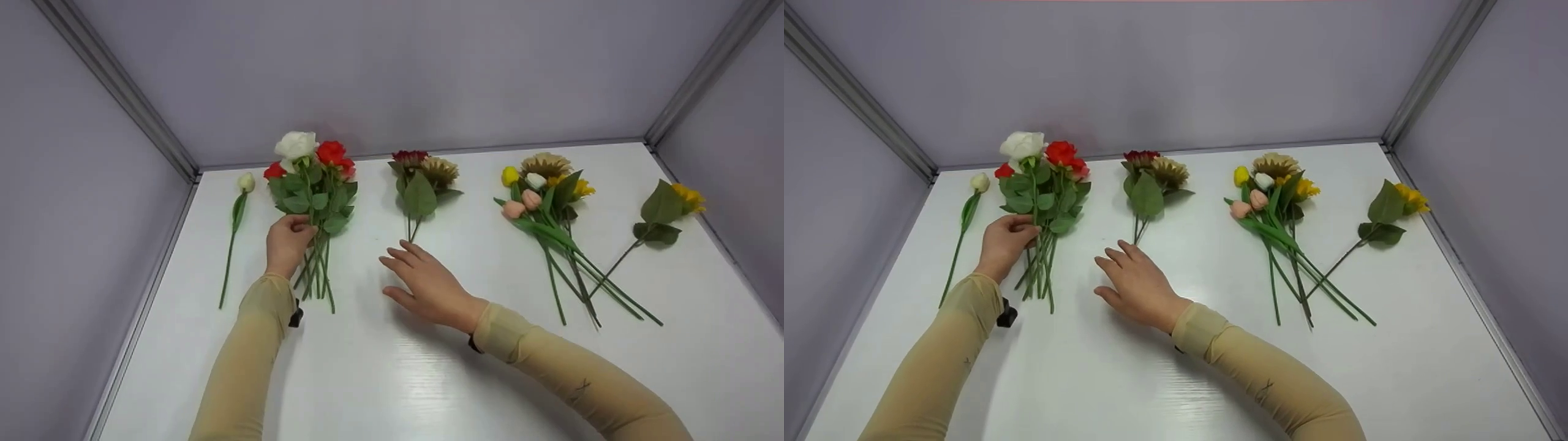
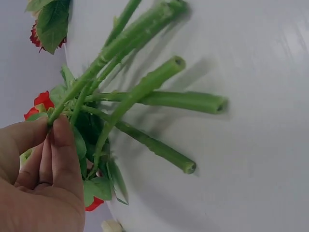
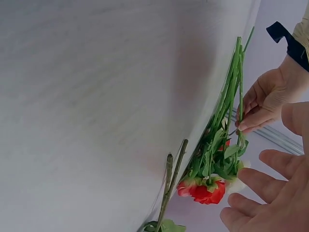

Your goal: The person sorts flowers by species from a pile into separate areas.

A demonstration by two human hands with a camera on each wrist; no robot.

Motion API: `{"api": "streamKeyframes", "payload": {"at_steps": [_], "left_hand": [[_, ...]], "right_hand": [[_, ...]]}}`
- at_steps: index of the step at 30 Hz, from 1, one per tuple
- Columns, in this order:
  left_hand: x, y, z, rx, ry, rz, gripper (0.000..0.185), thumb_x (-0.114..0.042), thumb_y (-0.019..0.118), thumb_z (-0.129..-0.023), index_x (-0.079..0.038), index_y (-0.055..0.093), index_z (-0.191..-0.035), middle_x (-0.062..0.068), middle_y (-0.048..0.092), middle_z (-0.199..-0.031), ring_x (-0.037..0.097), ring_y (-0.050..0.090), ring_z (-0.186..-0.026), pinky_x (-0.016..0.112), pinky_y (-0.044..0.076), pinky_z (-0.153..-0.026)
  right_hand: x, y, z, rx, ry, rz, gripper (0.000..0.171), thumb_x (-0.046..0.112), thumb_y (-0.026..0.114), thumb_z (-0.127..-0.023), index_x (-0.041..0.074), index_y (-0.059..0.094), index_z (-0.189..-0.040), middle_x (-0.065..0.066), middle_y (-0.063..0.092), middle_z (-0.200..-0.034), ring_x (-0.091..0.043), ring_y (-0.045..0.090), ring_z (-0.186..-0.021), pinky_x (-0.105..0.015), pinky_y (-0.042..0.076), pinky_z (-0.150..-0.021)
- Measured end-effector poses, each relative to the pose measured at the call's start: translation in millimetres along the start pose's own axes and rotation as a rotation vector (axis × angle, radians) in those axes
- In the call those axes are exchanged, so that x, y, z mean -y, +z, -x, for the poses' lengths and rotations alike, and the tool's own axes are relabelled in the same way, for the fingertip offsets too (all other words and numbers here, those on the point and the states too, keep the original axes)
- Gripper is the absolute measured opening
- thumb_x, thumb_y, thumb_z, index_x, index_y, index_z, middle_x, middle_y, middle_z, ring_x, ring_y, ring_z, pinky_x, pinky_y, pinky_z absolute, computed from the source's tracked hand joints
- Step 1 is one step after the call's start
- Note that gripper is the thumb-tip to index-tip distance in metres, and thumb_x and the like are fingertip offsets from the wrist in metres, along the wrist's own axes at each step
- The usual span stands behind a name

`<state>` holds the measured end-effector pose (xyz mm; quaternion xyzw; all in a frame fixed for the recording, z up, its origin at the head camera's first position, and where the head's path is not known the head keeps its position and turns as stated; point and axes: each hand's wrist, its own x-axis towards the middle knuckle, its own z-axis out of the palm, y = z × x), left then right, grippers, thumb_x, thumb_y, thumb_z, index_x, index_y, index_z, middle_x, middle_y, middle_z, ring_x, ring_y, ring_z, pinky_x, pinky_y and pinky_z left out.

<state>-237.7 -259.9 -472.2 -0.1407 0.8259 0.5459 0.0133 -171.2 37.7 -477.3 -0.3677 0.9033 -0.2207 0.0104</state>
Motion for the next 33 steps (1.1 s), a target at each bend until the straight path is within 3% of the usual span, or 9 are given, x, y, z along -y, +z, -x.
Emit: {"api": "streamKeyframes", "payload": {"at_steps": [7, 14, 17, 22, 25, 29, 33], "left_hand": [[4.2, 4.6, -0.8, -0.025, 0.019, -0.057, 0.036, -0.014, 0.065, -0.102, -0.001, 0.062, -0.135, 0.015, 0.063, -0.118, 0.024, 0.060, -0.099, 0.034, 0.051, -0.082], [2.3, 3.0, 0.4, -0.028, 0.027, -0.041, 0.041, -0.019, 0.066, -0.101, -0.001, 0.059, -0.138, 0.015, 0.062, -0.122, 0.027, 0.059, -0.107, 0.039, 0.051, -0.088], [2.4, 0.7, 1.3, -0.067, 0.047, -0.059, 0.050, -0.024, 0.067, -0.101, 0.000, 0.054, -0.143, 0.018, 0.055, -0.131, 0.029, 0.056, -0.116, 0.042, 0.050, -0.095], [-1.9, 4.8, 4.0, -0.182, 0.145, -0.184, 0.070, -0.031, 0.070, -0.099, -0.004, 0.039, -0.155, 0.021, 0.035, -0.151, 0.034, 0.038, -0.138, 0.048, 0.039, -0.111], [-8.8, 12.8, 8.0, -0.210, 0.212, -0.268, 0.082, -0.033, 0.072, -0.097, -0.010, 0.027, -0.162, 0.018, 0.025, -0.160, 0.036, 0.024, -0.147, 0.052, 0.030, -0.117], [-21.2, 31.8, 16.9, -0.163, 0.337, -0.382, 0.091, -0.039, 0.072, -0.096, -0.013, 0.019, -0.165, 0.015, 0.017, -0.167, 0.037, 0.015, -0.152, 0.059, 0.022, -0.120], [-37.9, 58.5, 30.7, -0.060, 0.507, -0.523, 0.092, -0.043, 0.069, -0.097, -0.015, 0.015, -0.166, 0.012, 0.010, -0.170, 0.034, 0.009, -0.155, 0.057, 0.011, -0.123]], "right_hand": [[-4, 2, 2, 0.009, 0.021, -0.020, 0.057, 0.043, 0.055, -0.106, 0.009, 0.049, -0.152, -0.013, 0.045, -0.156, -0.032, 0.028, -0.151, -0.039, 0.019, -0.124], [-8, 4, 4, 0.019, 0.039, -0.036, 0.058, 0.044, 0.054, -0.106, 0.009, 0.049, -0.152, -0.013, 0.044, -0.157, -0.032, 0.027, -0.151, -0.041, 0.021, -0.123], [-13, 1, 5, 0.021, 0.052, -0.026, 0.058, 0.044, 0.055, -0.106, 0.009, 0.049, -0.152, -0.013, 0.044, -0.157, -0.033, 0.028, -0.151, -0.042, 0.022, -0.123], [-31, -12, 12, -0.015, 0.089, 0.002, 0.056, 0.043, 0.056, -0.106, 0.009, 0.052, -0.150, -0.014, 0.047, -0.154, -0.036, 0.032, -0.149, -0.046, 0.025, -0.122], [-49, -26, 19, -0.071, 0.124, 0.021, 0.054, 0.041, 0.058, -0.105, 0.007, 0.055, -0.148, -0.016, 0.050, -0.151, -0.038, 0.037, -0.145, -0.050, 0.028, -0.120], [-81, -51, 35, -0.165, 0.211, 0.003, 0.049, 0.036, 0.060, -0.105, 0.005, 0.059, -0.143, -0.017, 0.057, -0.144, -0.037, 0.046, -0.138, -0.052, 0.035, -0.115], [-117, -81, 56, -0.254, 0.329, -0.066, 0.046, 0.035, 0.060, -0.105, 0.002, 0.063, -0.137, -0.017, 0.059, -0.141, -0.037, 0.050, -0.133, -0.053, 0.038, -0.112]]}}
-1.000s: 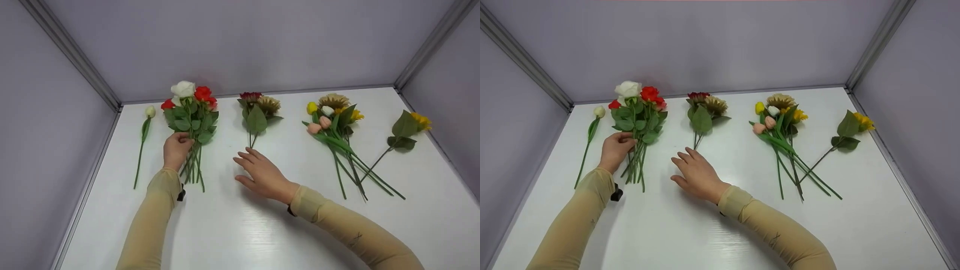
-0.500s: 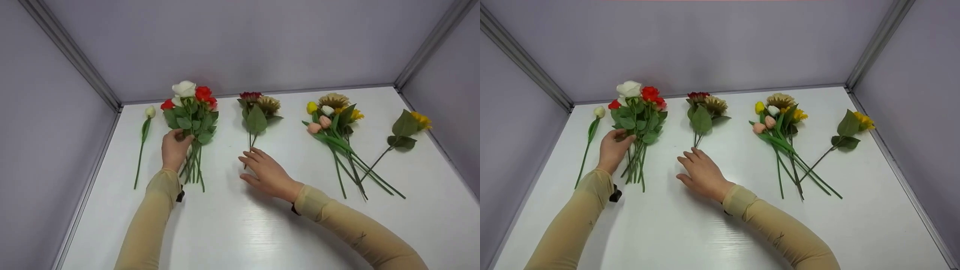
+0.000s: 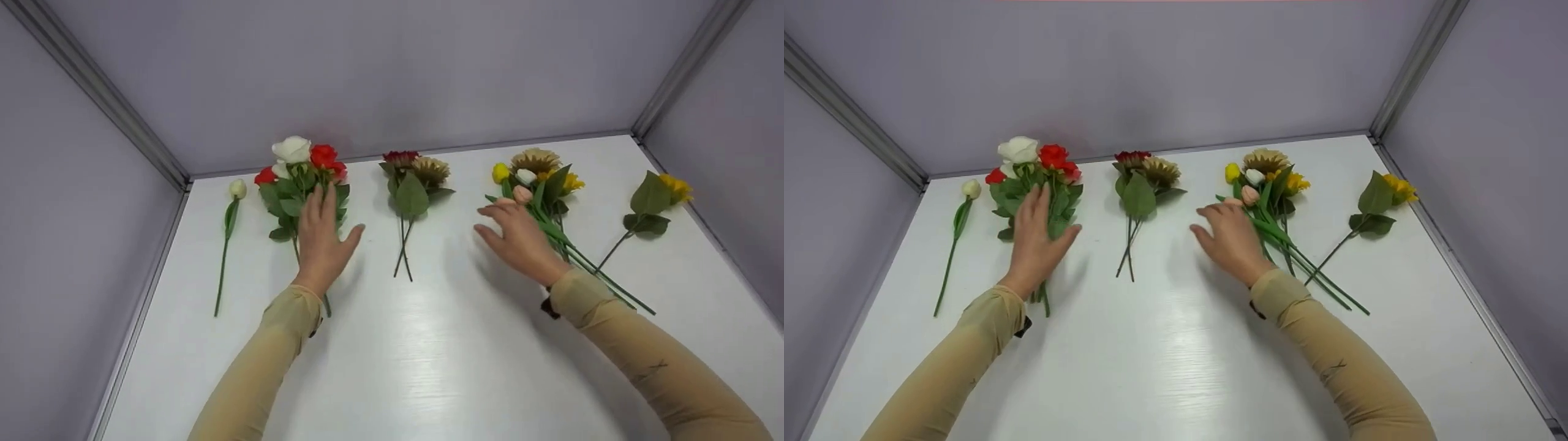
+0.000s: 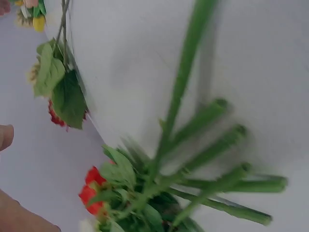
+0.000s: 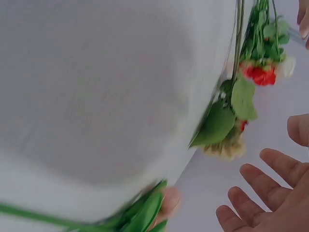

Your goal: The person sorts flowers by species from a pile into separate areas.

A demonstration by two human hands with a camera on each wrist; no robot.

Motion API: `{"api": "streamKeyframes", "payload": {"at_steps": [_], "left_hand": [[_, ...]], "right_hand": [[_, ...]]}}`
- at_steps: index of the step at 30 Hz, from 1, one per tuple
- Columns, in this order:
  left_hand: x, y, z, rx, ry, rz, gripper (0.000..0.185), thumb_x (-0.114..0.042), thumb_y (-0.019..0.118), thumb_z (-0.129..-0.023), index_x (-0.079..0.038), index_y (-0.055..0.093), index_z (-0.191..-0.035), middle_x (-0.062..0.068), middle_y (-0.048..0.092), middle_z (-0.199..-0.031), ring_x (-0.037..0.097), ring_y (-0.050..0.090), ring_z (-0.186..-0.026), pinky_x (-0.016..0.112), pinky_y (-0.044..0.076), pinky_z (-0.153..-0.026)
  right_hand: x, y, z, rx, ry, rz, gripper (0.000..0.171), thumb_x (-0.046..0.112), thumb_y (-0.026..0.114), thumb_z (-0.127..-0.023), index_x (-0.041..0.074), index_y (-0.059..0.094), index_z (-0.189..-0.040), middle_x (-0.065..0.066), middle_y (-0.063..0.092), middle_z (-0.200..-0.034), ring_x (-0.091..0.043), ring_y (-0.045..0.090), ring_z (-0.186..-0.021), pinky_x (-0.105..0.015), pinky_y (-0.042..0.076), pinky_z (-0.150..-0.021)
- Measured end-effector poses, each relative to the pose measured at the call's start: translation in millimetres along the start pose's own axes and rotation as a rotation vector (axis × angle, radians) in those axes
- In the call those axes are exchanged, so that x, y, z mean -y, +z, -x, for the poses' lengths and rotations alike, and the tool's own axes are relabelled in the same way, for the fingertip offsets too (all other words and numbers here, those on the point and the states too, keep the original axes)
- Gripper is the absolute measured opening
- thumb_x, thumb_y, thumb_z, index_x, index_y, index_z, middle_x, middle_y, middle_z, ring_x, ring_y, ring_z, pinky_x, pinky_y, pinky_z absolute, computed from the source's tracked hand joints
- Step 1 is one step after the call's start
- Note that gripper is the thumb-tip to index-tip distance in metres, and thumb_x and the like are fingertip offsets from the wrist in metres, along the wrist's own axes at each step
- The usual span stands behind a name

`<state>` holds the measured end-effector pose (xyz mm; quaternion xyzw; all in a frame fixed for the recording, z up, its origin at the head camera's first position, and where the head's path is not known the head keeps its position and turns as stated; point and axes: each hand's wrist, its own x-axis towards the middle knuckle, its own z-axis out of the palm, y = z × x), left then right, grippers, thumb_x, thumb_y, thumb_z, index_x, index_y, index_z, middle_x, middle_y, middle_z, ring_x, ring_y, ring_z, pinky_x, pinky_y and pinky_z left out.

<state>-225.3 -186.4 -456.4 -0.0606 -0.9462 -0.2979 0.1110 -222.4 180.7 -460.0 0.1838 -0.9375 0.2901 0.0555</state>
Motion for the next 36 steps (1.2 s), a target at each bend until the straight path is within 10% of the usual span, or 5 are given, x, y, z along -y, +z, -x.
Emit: {"api": "streamKeyframes", "payload": {"at_steps": [9, 18, 25, 36], "left_hand": [[-80.0, 32.8, 18.5, 0.248, 0.443, -0.197, 0.087, -0.050, 0.063, -0.100, -0.016, 0.017, -0.166, 0.011, 0.009, -0.171, 0.032, 0.009, -0.156, 0.048, 0.003, -0.125], [-139.7, 68.1, 49.9, 0.437, 0.786, -0.300, 0.084, -0.058, 0.056, -0.101, -0.021, 0.016, -0.166, 0.009, 0.013, -0.171, 0.029, 0.011, -0.156, 0.046, 0.003, -0.126], [-174.2, 97.0, 76.4, 0.543, 0.913, -0.386, 0.084, -0.064, 0.052, -0.100, -0.026, 0.016, -0.166, 0.004, 0.012, -0.171, 0.024, 0.011, -0.156, 0.041, 0.004, -0.126], [-193.2, 124.3, 99.2, 0.586, 0.991, -0.395, 0.081, -0.065, 0.049, -0.100, -0.028, 0.018, -0.166, 0.003, 0.019, -0.170, 0.024, 0.017, -0.155, 0.041, 0.012, -0.125]], "right_hand": [[-75, -73, 22, -0.048, 0.263, -0.003, 0.051, 0.037, 0.053, -0.107, -0.004, 0.063, -0.135, -0.029, 0.059, -0.133, -0.048, 0.053, -0.123, -0.064, 0.042, -0.100], [-119, -102, 47, 0.242, 0.359, 0.026, 0.046, 0.033, 0.054, -0.107, -0.006, 0.067, -0.127, -0.030, 0.064, -0.126, -0.048, 0.060, -0.113, -0.063, 0.049, -0.091], [-129, -104, 60, 0.398, 0.370, -0.027, 0.039, 0.031, 0.065, -0.101, -0.002, 0.073, -0.120, -0.018, 0.072, -0.113, -0.033, 0.068, -0.099, -0.054, 0.056, -0.082], [-131, -96, 66, 0.414, 0.371, -0.038, 0.029, 0.027, 0.071, -0.097, 0.002, 0.077, -0.111, -0.006, 0.075, -0.098, -0.021, 0.067, -0.084, -0.037, 0.054, -0.070]]}}
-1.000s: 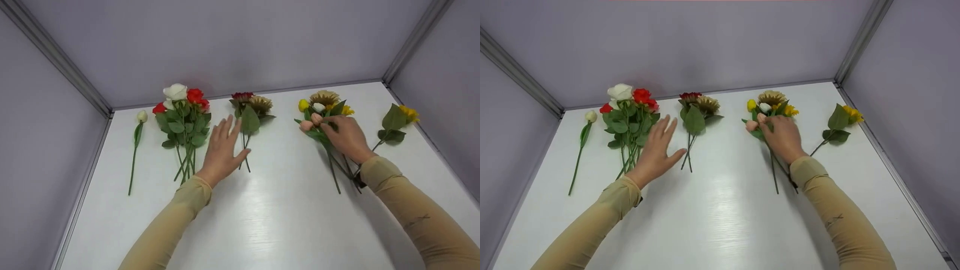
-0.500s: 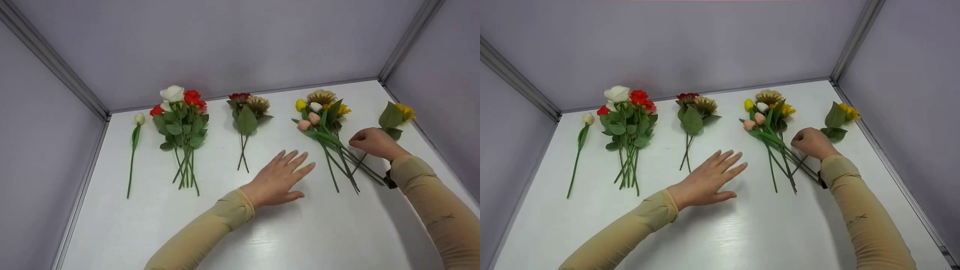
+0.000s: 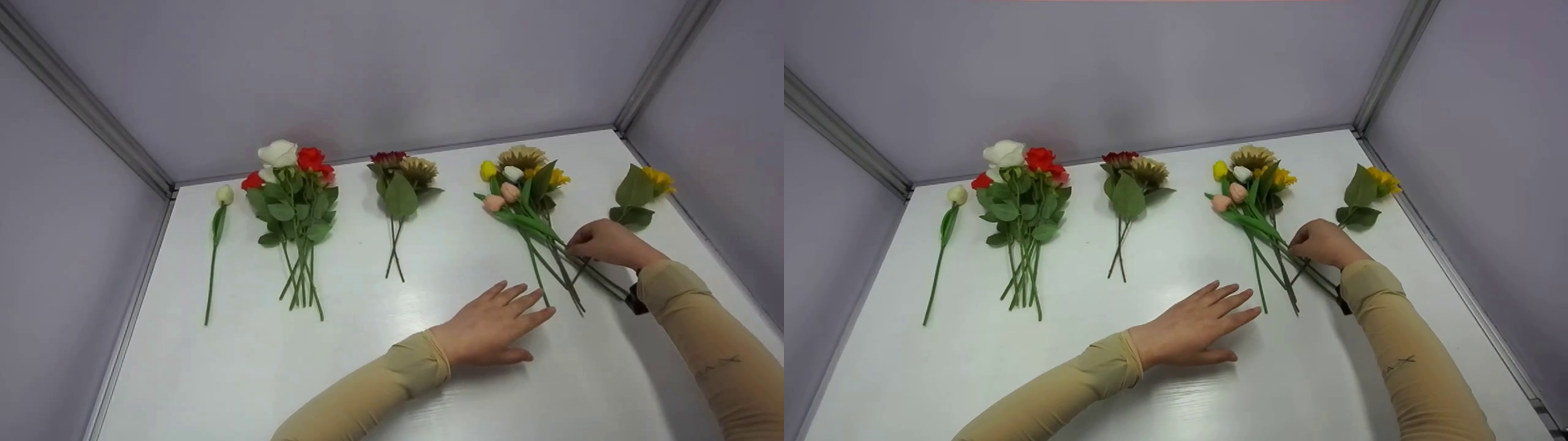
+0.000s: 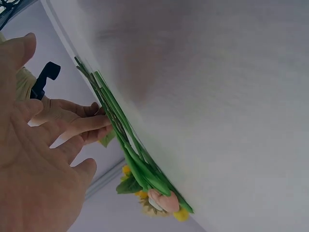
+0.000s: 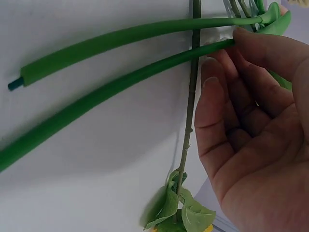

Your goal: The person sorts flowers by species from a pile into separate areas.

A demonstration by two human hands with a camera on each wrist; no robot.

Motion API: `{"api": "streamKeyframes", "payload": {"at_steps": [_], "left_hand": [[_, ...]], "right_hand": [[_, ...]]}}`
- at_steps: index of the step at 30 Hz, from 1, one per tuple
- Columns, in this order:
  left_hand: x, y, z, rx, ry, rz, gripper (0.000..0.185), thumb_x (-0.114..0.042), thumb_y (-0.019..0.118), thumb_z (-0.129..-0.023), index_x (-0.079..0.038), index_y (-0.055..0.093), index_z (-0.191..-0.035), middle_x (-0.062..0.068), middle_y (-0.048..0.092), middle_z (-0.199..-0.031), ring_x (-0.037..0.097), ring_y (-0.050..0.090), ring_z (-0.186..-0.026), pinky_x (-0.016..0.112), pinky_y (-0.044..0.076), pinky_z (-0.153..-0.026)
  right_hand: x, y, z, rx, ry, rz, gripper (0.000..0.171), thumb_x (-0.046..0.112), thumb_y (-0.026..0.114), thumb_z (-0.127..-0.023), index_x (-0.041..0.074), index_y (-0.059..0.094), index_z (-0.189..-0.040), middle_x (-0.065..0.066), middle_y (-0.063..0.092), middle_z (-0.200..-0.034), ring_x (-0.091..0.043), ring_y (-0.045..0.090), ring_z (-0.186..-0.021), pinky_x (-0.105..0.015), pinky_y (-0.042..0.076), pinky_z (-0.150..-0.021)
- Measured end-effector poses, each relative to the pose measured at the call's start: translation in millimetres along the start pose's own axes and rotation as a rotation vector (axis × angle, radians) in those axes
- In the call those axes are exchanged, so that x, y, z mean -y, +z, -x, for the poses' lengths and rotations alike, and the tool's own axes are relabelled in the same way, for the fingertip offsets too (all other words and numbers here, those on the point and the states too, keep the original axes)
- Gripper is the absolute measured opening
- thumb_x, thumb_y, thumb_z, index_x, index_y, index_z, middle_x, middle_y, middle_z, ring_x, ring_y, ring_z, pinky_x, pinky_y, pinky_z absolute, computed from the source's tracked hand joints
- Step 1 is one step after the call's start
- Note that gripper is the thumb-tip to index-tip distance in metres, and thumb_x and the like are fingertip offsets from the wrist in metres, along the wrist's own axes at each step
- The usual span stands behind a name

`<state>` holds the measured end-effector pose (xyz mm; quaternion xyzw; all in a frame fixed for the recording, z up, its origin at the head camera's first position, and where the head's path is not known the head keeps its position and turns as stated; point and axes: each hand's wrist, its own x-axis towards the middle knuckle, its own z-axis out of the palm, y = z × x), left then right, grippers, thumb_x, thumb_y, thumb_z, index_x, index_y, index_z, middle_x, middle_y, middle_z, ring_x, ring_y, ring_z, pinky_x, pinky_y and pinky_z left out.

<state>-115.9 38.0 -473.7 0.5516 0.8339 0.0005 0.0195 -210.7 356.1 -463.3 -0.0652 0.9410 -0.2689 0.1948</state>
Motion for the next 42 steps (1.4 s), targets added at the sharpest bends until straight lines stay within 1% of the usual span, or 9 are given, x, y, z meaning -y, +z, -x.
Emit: {"api": "streamKeyframes", "payload": {"at_steps": [14, 20, 23, 26, 28, 30, 36, 38, 42], "left_hand": [[7.9, 5.7, 5.8, 0.034, -0.049, 0.089, 0.080, -0.063, 0.050, -0.101, -0.029, 0.018, -0.166, 0.002, 0.016, -0.170, 0.022, 0.015, -0.155, 0.040, 0.010, -0.125], [12.6, 7.4, 10.5, 0.022, -0.060, 0.095, 0.079, -0.060, 0.053, -0.101, -0.027, 0.020, -0.165, 0.002, 0.020, -0.170, 0.022, 0.018, -0.155, 0.040, 0.014, -0.125], [16.8, 8.2, 12.7, 0.005, -0.080, 0.117, 0.077, -0.057, 0.054, -0.102, -0.026, 0.022, -0.165, 0.002, 0.023, -0.169, 0.022, 0.021, -0.154, 0.040, 0.016, -0.125], [23.2, 7.5, 14.6, -0.041, -0.134, 0.174, 0.071, -0.052, 0.055, -0.103, -0.022, 0.030, -0.163, 0.003, 0.031, -0.166, 0.022, 0.028, -0.151, 0.037, 0.020, -0.124], [28.7, 6.0, 16.6, -0.089, -0.196, 0.246, 0.064, -0.046, 0.056, -0.105, -0.019, 0.038, -0.160, 0.003, 0.039, -0.161, 0.020, 0.035, -0.148, 0.033, 0.025, -0.122], [34.7, 4.1, 19.7, -0.140, -0.277, 0.361, 0.056, -0.039, 0.057, -0.105, -0.017, 0.047, -0.155, 0.002, 0.048, -0.156, 0.018, 0.042, -0.143, 0.030, 0.031, -0.118], [52.0, 0.3, 32.3, -0.299, -0.523, 0.883, 0.039, -0.028, 0.060, -0.105, -0.011, 0.063, -0.141, 0.000, 0.064, -0.138, 0.013, 0.061, -0.123, 0.026, 0.047, -0.102], [56.8, 0.4, 36.7, -0.335, -0.579, 1.030, 0.038, -0.026, 0.062, -0.104, -0.009, 0.065, -0.138, 0.001, 0.067, -0.133, 0.013, 0.064, -0.117, 0.026, 0.050, -0.098], [64.2, 2.3, 46.4, -0.390, -0.650, 1.232, 0.038, -0.027, 0.065, -0.103, -0.006, 0.067, -0.134, -0.001, 0.070, -0.123, 0.012, 0.066, -0.111, 0.028, 0.053, -0.093]], "right_hand": [[11, -10, 6, -0.014, -0.030, 0.014, 0.024, 0.023, 0.070, -0.098, 0.002, 0.076, -0.108, -0.006, 0.074, -0.094, -0.021, 0.065, -0.080, -0.036, 0.053, -0.067], [20, -18, 10, -0.039, -0.050, 0.027, 0.025, 0.023, 0.069, -0.099, 0.002, 0.075, -0.111, -0.010, 0.074, -0.099, -0.021, 0.062, -0.083, -0.037, 0.050, -0.070], [28, -16, 10, -0.047, -0.056, -0.008, 0.029, 0.026, 0.067, -0.101, 0.002, 0.074, -0.114, -0.012, 0.073, -0.102, -0.023, 0.064, -0.086, -0.038, 0.052, -0.072], [38, -11, 8, -0.054, -0.067, -0.077, 0.035, 0.032, 0.065, -0.102, 0.002, 0.073, -0.119, -0.013, 0.072, -0.106, -0.025, 0.066, -0.090, -0.042, 0.055, -0.077], [46, -5, 4, -0.058, -0.076, -0.154, 0.039, 0.036, 0.065, -0.102, 0.002, 0.071, -0.122, -0.014, 0.071, -0.110, -0.025, 0.068, -0.093, -0.044, 0.056, -0.082], [56, 2, 1, -0.064, -0.074, -0.257, 0.044, 0.039, 0.065, -0.102, 0.002, 0.070, -0.124, -0.017, 0.070, -0.114, -0.026, 0.068, -0.096, -0.044, 0.056, -0.086], [97, 27, -13, -0.097, -0.062, -0.701, 0.054, 0.036, 0.068, -0.101, -0.006, 0.059, -0.134, -0.022, 0.063, -0.124, -0.030, 0.064, -0.111, -0.036, 0.056, -0.094], [112, 37, -18, -0.106, -0.077, -0.828, 0.056, 0.033, 0.069, -0.100, -0.009, 0.056, -0.135, -0.020, 0.061, -0.126, -0.030, 0.063, -0.113, -0.035, 0.055, -0.096], [142, 56, -28, -0.115, -0.126, -1.005, 0.047, 0.027, 0.069, -0.100, -0.008, 0.058, -0.130, -0.018, 0.060, -0.129, -0.026, 0.062, -0.112, -0.036, 0.055, -0.096]]}}
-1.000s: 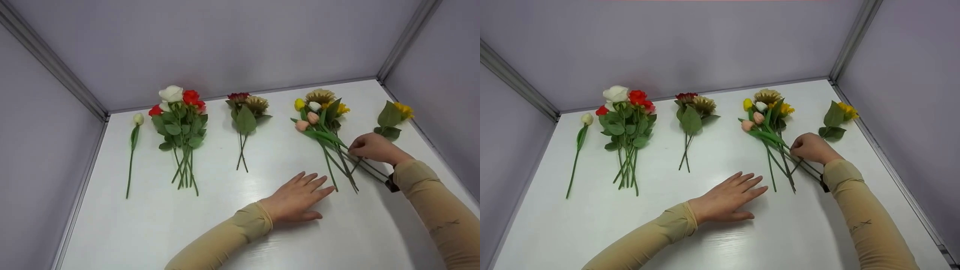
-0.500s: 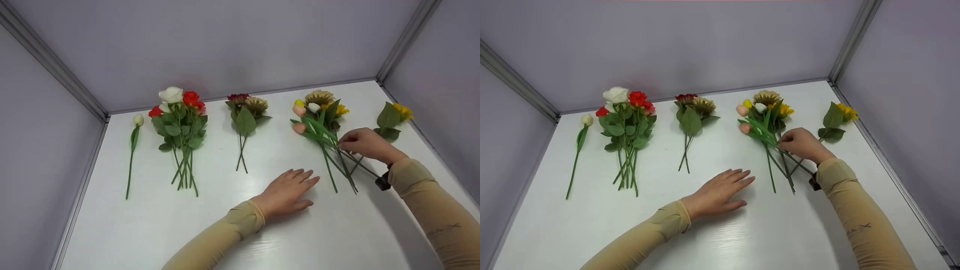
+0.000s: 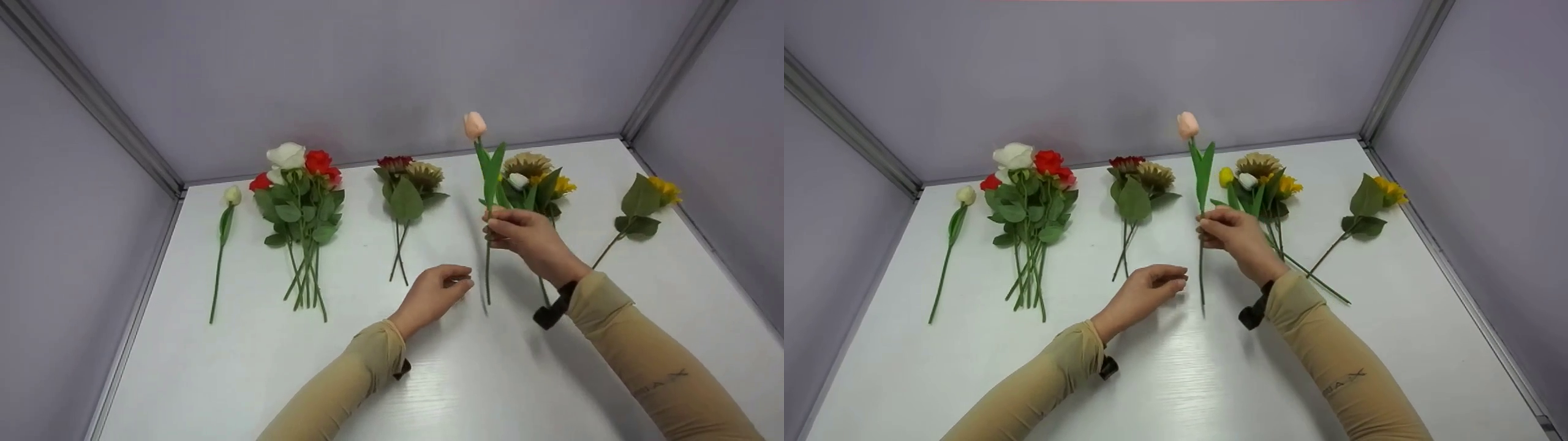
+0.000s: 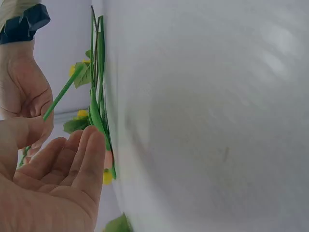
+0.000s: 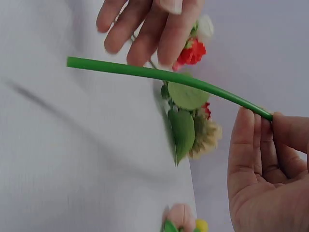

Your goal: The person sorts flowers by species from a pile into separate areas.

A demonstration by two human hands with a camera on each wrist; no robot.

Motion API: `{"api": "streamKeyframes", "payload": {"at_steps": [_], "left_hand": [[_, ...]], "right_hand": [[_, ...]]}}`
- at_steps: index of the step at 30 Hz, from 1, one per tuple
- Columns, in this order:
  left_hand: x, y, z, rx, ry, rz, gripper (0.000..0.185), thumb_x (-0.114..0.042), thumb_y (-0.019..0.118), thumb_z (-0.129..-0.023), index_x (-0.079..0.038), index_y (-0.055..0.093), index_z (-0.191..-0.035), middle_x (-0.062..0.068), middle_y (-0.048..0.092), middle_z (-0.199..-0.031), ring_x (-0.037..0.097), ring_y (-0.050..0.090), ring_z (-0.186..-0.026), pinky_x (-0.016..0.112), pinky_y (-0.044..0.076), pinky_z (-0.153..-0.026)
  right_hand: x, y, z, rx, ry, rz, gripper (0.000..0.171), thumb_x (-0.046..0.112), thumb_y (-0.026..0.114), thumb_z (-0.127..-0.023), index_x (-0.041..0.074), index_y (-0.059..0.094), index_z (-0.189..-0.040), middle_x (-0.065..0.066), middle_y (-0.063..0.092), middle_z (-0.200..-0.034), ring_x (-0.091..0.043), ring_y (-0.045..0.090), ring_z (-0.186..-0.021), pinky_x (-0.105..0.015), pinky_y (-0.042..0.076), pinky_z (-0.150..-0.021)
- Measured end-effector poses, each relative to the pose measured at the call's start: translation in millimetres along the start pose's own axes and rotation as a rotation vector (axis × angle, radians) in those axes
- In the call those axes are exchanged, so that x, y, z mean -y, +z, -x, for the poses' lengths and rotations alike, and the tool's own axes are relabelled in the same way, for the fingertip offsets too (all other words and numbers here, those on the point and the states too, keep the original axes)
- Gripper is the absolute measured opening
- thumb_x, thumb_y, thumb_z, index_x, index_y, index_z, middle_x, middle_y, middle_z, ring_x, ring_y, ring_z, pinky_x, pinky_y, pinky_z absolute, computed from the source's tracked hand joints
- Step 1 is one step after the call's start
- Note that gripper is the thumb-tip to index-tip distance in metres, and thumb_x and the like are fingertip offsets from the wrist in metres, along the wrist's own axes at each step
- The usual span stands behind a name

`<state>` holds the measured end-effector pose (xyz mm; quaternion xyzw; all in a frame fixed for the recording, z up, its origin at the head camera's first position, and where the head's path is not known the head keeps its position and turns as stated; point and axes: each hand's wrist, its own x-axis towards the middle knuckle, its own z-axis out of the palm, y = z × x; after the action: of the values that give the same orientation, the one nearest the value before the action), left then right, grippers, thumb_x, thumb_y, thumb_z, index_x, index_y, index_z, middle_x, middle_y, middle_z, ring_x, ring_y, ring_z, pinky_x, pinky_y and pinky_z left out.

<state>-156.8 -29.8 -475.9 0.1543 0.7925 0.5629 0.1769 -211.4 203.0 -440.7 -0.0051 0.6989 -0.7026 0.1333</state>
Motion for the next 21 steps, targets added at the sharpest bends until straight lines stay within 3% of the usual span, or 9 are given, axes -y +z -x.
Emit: {"api": "streamKeyframes", "payload": {"at_steps": [6, 9, 13, 21], "left_hand": [[11.4, -8.7, 3.7, -0.031, -0.057, 0.356, 0.035, -0.018, 0.069, -0.100, 0.002, 0.066, -0.129, 0.008, 0.071, -0.114, 0.017, 0.069, -0.103, 0.032, 0.058, -0.088], [14.4, -9.0, 4.0, -0.063, -0.061, 0.450, 0.034, -0.014, 0.071, -0.098, 0.005, 0.066, -0.126, 0.010, 0.072, -0.111, 0.020, 0.070, -0.100, 0.034, 0.059, -0.087], [16.9, -9.9, 5.6, -0.117, -0.069, 0.471, 0.026, -0.010, 0.072, -0.096, 0.003, 0.068, -0.118, 0.009, 0.072, -0.106, 0.022, 0.071, -0.096, 0.035, 0.060, -0.085], [17.0, -13.3, 9.2, -0.143, -0.069, 0.418, 0.021, -0.010, 0.073, -0.096, 0.002, 0.070, -0.113, 0.008, 0.072, -0.101, 0.021, 0.071, -0.092, 0.035, 0.061, -0.080]], "right_hand": [[-2, 39, -5, 0.066, -0.043, -0.140, 0.038, 0.017, 0.064, -0.103, -0.013, 0.057, -0.125, -0.019, 0.047, -0.133, -0.026, 0.060, -0.110, -0.038, 0.054, -0.096], [-3, 49, -7, 0.069, -0.042, -0.165, 0.035, 0.015, 0.063, -0.104, -0.012, 0.059, -0.126, -0.017, 0.052, -0.129, -0.025, 0.061, -0.108, -0.039, 0.054, -0.097], [-4, 56, -9, 0.067, -0.031, -0.177, 0.031, 0.015, 0.064, -0.104, -0.006, 0.063, -0.125, -0.023, 0.059, -0.126, -0.025, 0.063, -0.105, -0.042, 0.054, -0.099], [-3, 63, -11, -0.006, -0.035, -0.202, 0.038, 0.012, 0.069, -0.100, -0.010, 0.059, -0.129, -0.016, 0.062, -0.119, -0.029, 0.066, -0.105, -0.040, 0.056, -0.095]]}}
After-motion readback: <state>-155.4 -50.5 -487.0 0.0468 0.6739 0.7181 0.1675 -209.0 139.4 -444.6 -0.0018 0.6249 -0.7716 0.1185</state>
